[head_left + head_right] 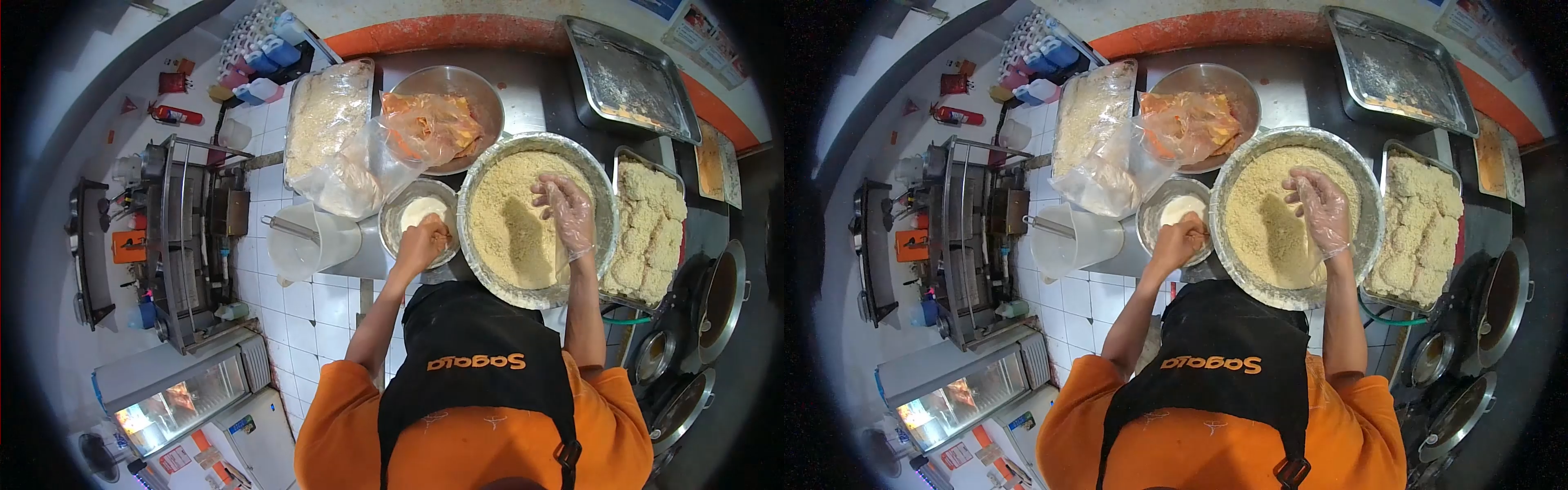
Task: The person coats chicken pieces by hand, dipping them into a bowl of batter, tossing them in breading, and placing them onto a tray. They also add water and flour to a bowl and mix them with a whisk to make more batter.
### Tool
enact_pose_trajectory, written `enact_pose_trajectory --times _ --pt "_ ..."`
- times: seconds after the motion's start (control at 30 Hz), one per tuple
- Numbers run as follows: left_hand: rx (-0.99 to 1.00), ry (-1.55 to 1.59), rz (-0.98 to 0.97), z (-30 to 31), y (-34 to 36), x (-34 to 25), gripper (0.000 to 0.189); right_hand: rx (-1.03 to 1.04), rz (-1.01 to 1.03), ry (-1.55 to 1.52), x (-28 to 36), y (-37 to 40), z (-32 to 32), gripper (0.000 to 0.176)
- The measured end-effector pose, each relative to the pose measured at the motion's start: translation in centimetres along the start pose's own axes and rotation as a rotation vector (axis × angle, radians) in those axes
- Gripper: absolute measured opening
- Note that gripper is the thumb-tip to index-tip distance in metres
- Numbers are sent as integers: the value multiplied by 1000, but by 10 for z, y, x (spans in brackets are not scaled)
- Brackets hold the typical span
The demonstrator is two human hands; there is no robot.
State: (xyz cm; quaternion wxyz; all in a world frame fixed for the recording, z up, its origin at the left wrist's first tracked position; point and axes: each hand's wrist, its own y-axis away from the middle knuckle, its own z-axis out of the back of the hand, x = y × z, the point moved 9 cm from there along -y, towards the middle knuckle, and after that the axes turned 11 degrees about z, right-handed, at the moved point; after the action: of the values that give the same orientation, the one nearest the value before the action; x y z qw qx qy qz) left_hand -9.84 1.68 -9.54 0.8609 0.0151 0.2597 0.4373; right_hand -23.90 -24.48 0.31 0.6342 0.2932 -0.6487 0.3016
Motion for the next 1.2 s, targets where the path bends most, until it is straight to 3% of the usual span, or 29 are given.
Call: enact_pose_trajectory --times 0.07,0.1,0.13,0.23,0.3,0.33,0.4,0.43,0.47,0.53,0.6,0.63,0.7,0.77,0.83,0.9,1.07,1.2 --pt "120 558 98 6 -7 20 23 -15 -4 10 -1 2 6 25" --pt "176 699 253 17 -6 26 21 -23 -6 20 -2 2 9 25" --pt "178 699 253 29 -7 28 21 -24 -6 21 -2 1 11 25" --pt "36 588 296 53 -14 43 17 12 -45 155 -11 -7 10 30" --pt "-191 41 254 60 -21 39 16 245 169 534 -21 -15 -16 50" --pt "-190 39 246 51 -24 39 16 237 169 534 -30 -14 -25 50" --pt "-225 -85 231 34 -31 39 16 411 597 1185 -21 -2 -74 71" --pt "-266 -125 192 36 -33 36 15 400 588 1191 -11 0 -80 71" --pt "-260 -126 179 37 -32 37 15 520 469 1280 -13 3 -86 77" --pt "-109 376 329 50 -25 45 16 629 343 1368 -21 2 -83 83" --pt "-79 477 390 64 -13 47 19 768 67 1304 -54 0 -75 85" --pt "-96 562 380 76 -6 42 18 767 65 1309 -65 -7 -70 85" --pt "-107 645 382 96 11 27 18 969 -174 1230 -111 -2 -58 87" --pt "-160 737 483 112 26 23 17 875 -70 1232 -98 -1 -58 87" --pt "-217 659 455 106 26 28 18 773 36 1228 -78 2 -63 88" --pt "-276 580 399 109 21 26 18 603 410 1278 -32 -2 -89 89" --pt "-224 875 406 117 24 7 18 691 202 1279 -45 18 -89 82" --pt "-116 950 282 146 18 -71 20 832 -35 1169 -102 30 -73 66"
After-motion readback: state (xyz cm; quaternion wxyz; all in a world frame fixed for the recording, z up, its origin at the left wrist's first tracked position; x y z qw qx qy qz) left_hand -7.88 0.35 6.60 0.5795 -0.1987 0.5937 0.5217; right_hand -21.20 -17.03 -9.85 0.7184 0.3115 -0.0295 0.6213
